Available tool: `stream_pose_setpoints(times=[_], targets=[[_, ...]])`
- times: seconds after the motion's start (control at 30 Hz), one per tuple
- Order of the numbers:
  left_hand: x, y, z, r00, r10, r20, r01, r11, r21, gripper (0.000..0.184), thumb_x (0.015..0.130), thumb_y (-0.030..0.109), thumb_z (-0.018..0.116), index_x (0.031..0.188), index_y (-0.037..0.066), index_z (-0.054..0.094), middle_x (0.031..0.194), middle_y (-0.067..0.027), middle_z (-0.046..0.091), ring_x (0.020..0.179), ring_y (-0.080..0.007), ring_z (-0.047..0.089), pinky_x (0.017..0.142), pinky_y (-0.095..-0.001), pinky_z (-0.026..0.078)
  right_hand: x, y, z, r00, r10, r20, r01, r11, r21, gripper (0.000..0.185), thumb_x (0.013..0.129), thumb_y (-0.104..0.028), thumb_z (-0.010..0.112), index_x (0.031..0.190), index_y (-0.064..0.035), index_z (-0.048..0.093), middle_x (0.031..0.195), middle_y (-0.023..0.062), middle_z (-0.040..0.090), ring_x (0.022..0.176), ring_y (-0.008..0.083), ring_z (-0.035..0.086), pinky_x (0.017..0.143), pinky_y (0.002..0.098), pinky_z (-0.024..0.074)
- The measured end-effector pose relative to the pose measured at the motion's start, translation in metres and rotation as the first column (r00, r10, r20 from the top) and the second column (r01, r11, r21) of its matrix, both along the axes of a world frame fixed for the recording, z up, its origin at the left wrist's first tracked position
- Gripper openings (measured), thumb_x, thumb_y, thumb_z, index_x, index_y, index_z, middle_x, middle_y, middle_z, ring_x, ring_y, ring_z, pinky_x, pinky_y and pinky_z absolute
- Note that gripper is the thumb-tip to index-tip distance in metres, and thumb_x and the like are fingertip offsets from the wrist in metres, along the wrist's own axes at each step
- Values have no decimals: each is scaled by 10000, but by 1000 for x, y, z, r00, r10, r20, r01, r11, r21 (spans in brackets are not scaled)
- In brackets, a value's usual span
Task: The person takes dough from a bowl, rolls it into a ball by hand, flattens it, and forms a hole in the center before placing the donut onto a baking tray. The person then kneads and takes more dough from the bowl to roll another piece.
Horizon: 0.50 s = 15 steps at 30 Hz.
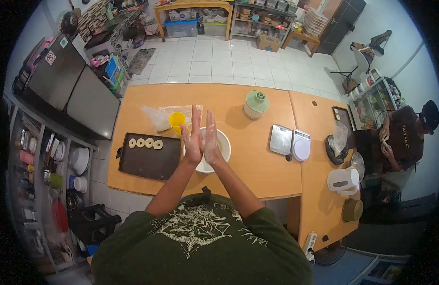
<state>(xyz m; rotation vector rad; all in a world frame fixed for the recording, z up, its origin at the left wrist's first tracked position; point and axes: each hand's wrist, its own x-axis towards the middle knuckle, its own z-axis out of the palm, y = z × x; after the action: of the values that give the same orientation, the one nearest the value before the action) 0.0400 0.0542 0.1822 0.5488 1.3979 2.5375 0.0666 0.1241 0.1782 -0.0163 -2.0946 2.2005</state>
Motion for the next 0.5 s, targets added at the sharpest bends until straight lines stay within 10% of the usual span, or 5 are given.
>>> stream_pose_setpoints(times=[0.27,0.5], targets=[[10,1,-15,999,-31,-45,28,997,-79,902,927,764,70,1590,157,-9,1662,-79,-47,1525,-234,-51,1203,-415,-52,-27,16,11,989,-88,-117,63,979,-196,834,966,-699,38,1591,-147,36,1663,27,-33,1517,237,-99,1209,438,-84],[-36,7,-31,995,-6,97,2,999,36,864,919,785,100,1594,257,-3,1657,-111,-68,1525,-260,-49,1203,-419,-26,-7,-2,8,994,15,-112,-17,1000,-13,882,947,-728,44,1583,-120,-13,1656,56,-82,1511,248,-132,1205,437,-83]])
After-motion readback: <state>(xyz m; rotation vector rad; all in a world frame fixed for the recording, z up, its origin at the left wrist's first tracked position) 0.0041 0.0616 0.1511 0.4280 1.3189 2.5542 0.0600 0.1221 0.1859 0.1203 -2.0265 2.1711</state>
